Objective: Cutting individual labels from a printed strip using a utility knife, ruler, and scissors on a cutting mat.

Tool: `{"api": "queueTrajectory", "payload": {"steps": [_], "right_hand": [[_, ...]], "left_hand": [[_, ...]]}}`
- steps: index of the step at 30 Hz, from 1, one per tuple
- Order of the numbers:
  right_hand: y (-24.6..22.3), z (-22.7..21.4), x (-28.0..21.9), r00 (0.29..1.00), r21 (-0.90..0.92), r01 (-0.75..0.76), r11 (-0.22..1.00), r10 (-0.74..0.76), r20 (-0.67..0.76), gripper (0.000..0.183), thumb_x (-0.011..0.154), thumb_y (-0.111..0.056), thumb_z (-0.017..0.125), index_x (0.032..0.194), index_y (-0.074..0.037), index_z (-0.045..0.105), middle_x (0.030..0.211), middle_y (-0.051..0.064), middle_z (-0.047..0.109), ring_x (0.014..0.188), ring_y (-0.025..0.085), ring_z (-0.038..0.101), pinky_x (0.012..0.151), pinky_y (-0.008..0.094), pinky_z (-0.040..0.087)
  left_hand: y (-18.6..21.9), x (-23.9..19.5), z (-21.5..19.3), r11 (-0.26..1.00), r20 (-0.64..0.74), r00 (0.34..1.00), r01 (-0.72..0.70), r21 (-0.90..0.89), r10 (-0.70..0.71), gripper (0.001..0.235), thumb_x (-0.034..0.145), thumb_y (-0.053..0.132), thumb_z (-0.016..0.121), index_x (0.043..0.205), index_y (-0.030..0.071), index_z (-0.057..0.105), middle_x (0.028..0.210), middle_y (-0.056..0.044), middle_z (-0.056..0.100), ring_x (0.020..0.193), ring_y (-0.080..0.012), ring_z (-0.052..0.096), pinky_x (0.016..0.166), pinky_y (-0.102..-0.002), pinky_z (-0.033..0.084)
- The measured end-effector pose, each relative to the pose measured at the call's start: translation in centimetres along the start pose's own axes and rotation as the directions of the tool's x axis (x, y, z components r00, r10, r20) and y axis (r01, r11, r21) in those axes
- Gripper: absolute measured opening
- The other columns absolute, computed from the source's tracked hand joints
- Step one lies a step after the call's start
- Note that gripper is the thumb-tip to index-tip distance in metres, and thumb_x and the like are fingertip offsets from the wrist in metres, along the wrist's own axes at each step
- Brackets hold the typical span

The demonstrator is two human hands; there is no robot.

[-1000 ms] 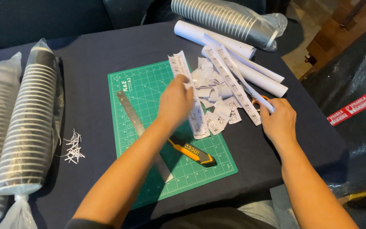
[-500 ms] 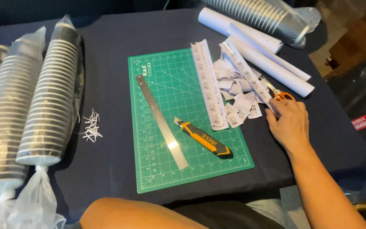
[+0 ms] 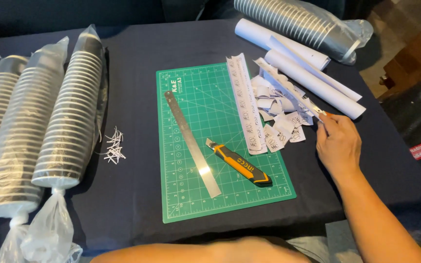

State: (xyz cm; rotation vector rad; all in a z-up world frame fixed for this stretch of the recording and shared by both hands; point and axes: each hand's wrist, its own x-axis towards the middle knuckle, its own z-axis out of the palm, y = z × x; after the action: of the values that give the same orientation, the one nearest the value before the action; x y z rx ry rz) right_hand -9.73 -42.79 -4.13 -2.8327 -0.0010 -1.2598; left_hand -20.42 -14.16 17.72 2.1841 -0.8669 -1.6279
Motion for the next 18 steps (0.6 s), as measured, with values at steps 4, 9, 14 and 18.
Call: {"api": "queueTrajectory", "payload": {"steps": [4,9,14,18], "right_hand": [[-4.0,-0.5,2.5,0.998,-0.038,0.050,0.998,-0.051,-0.043,0.026,0.099,-0.008,0.074,0.125,-0.008,0.080,0.109,0.009,0.069,0.090,0.031,0.070,0.065,0.046,0.059],[-12.6,-0.8,6.3,0.992,-0.176,0.091,0.980,-0.104,-0.065,0.005,0.092,-0.018,0.072,0.095,-0.017,0.075,0.091,0.000,0.062,0.068,0.023,0.070,0.059,0.034,0.059],[-14.3,2.4,7.5,0.953,-0.022,-0.028,0.999,0.034,0.302,0.038,0.098,-0.043,0.060,0.110,-0.010,0.075,0.091,0.012,0.065,0.069,0.041,0.073,0.058,0.057,0.057],[-8.2,2.6,9.9,0.983,-0.049,-0.078,0.996,0.085,0.163,0.025,0.102,-0.036,0.064,0.108,-0.017,0.079,0.086,0.006,0.068,0.083,0.033,0.073,0.066,0.047,0.060]], "left_hand": [[-9.4,4.0,-1.5,0.436,-0.560,-0.182,-0.454,0.777,0.808,0.021,0.108,0.017,0.064,0.127,0.007,0.063,0.099,-0.012,0.069,0.080,-0.0349,0.064,0.072,-0.049,0.049],[-17.7,13.9,-7.5,0.821,-0.817,0.161,0.061,0.568,0.554,0.055,0.087,0.039,0.073,0.124,-0.002,0.067,0.107,-0.020,0.069,0.103,-0.0389,0.067,0.087,-0.047,0.051],[-19.3,17.3,-11.1,0.874,-0.847,0.339,0.121,0.471,0.409,0.095,0.088,0.057,0.073,0.147,-0.012,0.046,0.140,-0.032,0.058,0.135,-0.0481,0.055,0.113,-0.056,0.041],[-18.1,18.1,-12.4,0.904,-0.837,0.393,0.034,0.426,0.380,0.102,0.090,0.063,0.070,0.150,-0.013,0.040,0.148,-0.033,0.051,0.142,-0.0503,0.046,0.117,-0.061,0.036]]}}
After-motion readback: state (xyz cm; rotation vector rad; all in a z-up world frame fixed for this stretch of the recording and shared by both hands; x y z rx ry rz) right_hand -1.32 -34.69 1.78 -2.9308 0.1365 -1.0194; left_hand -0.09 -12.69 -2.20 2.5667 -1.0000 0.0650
